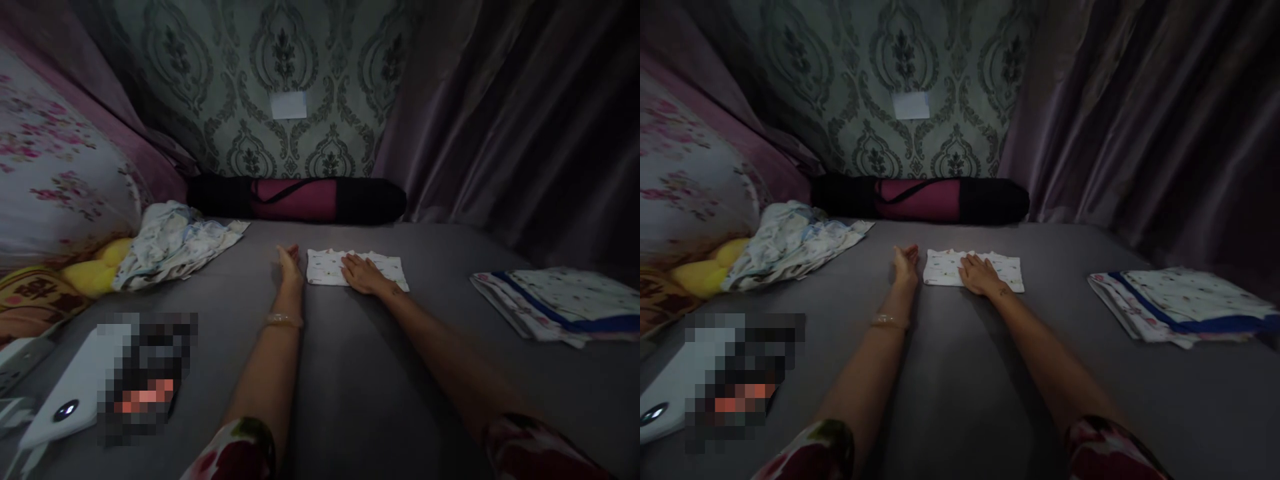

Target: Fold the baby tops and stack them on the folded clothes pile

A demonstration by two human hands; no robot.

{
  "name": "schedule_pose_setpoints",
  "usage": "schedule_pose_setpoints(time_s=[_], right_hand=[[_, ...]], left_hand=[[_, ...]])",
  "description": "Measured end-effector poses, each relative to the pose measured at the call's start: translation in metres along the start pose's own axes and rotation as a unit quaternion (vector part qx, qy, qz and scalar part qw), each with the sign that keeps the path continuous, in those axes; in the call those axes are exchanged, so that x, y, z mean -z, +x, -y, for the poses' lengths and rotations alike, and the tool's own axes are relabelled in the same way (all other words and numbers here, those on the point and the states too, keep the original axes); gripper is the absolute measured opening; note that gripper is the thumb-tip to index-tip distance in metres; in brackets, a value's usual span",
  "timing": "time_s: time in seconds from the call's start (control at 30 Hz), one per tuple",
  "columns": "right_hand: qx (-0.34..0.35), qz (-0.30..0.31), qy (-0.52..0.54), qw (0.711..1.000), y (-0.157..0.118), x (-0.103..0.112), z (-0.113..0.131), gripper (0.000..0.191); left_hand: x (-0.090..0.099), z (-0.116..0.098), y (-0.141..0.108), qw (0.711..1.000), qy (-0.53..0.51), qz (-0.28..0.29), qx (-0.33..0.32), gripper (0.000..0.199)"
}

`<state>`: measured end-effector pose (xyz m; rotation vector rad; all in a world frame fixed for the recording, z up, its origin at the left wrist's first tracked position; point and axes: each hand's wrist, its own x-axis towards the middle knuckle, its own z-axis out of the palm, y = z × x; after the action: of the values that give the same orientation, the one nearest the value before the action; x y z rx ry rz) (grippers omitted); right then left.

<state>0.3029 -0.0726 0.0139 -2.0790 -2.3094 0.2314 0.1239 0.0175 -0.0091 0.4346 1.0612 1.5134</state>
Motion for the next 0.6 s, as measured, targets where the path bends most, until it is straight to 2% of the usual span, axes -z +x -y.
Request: schedule_pose_setpoints(time_s=[0.1, 0.2, 0.37, 0.5, 0.6], right_hand=[[-0.013, -0.045, -0.005, 0.999, 0.009, 0.002, 0.012, 0.06], [-0.022, -0.083, -0.004, 0.996, 0.019, -0.009, 0.024, 0.061], [-0.03, -0.066, -0.001, 0.997, 0.025, -0.022, 0.026, 0.06], [-0.038, -0.03, -0.008, 0.999, 0.031, -0.012, 0.032, 0.059], [-0.017, -0.057, -0.01, 0.998, 0.042, -0.008, 0.052, 0.058]], left_hand=[[0.0, 0.0, 0.001, 1.0, -0.001, -0.001, 0.008, 0.059], [0.002, -0.002, 0.0, 1.0, -0.011, 0.011, 0.007, 0.059], [0.002, -0.007, -0.002, 0.998, -0.049, 0.047, -0.009, 0.054], [0.0, -0.007, -0.002, 0.995, -0.083, 0.064, 0.001, 0.055], [0.0, -0.008, -0.002, 0.993, -0.09, 0.07, -0.006, 0.055]])
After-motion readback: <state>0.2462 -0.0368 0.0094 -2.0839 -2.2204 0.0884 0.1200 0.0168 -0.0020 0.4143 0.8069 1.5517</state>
